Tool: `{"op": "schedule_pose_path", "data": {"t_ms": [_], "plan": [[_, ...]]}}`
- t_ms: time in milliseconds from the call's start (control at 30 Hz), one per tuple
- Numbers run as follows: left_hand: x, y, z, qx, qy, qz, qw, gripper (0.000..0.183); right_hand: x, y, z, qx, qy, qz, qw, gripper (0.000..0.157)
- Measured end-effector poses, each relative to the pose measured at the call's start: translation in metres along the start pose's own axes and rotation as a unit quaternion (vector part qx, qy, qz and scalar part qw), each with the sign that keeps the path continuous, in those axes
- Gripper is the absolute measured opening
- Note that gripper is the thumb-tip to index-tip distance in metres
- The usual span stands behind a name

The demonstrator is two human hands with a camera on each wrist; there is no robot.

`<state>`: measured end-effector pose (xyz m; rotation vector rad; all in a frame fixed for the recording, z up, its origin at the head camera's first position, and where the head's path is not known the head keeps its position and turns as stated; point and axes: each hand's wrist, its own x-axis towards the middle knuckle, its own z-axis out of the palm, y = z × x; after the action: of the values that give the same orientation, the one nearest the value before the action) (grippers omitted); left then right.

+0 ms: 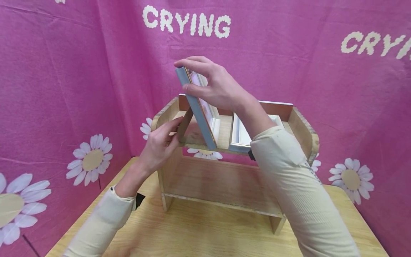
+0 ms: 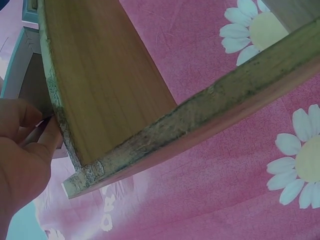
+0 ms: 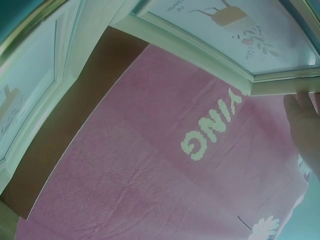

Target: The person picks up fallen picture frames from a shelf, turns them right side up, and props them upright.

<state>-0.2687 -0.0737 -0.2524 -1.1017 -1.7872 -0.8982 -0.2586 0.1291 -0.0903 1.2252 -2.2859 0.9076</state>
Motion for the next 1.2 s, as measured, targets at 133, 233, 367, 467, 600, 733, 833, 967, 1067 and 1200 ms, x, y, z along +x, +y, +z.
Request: {"op": "schedule_pose_path", "data": {"t_ms": [133, 233, 367, 467, 600, 733, 833, 967, 1067, 1200], "plan": [[0.002, 0.001, 0.000, 0.012, 0.006, -0.006, 0.9999, 0.041, 0.002, 0.000, 0.001, -0.013, 0.005, 0.003, 1.000, 0.049], [0.003, 0.001, 0.000, 0.019, 0.012, -0.013, 0.9997, 0.039, 0.004, -0.001, 0.002, -0.019, 0.010, 0.010, 1.000, 0.050], [0.004, 0.000, 0.001, 0.026, 0.017, -0.026, 0.9992, 0.038, 0.006, -0.003, 0.006, -0.018, 0.018, 0.022, 0.999, 0.050], [0.004, 0.000, 0.002, 0.030, 0.019, -0.038, 0.9986, 0.037, 0.009, -0.003, 0.009, -0.014, 0.025, 0.032, 0.999, 0.050], [0.004, 0.000, 0.002, 0.039, 0.024, -0.054, 0.9975, 0.035, 0.012, -0.004, 0.013, -0.019, 0.036, 0.041, 0.998, 0.051], [0.004, 0.000, 0.003, 0.045, 0.029, -0.071, 0.9960, 0.035, 0.016, -0.005, 0.016, -0.031, 0.050, 0.053, 0.997, 0.054], [0.004, -0.001, 0.003, 0.048, 0.032, -0.082, 0.9949, 0.034, 0.017, -0.005, 0.018, -0.028, 0.060, 0.071, 0.995, 0.057], [0.006, -0.002, 0.004, 0.051, 0.028, -0.095, 0.9938, 0.033, 0.018, -0.005, 0.019, -0.017, 0.075, 0.085, 0.993, 0.059], [0.008, -0.003, 0.005, 0.051, 0.019, -0.105, 0.9930, 0.033, 0.019, -0.004, 0.020, -0.022, 0.086, 0.086, 0.992, 0.059], [0.010, -0.003, 0.006, 0.050, 0.010, -0.116, 0.9920, 0.034, 0.020, -0.004, 0.022, -0.039, 0.092, 0.091, 0.991, 0.058]]}}
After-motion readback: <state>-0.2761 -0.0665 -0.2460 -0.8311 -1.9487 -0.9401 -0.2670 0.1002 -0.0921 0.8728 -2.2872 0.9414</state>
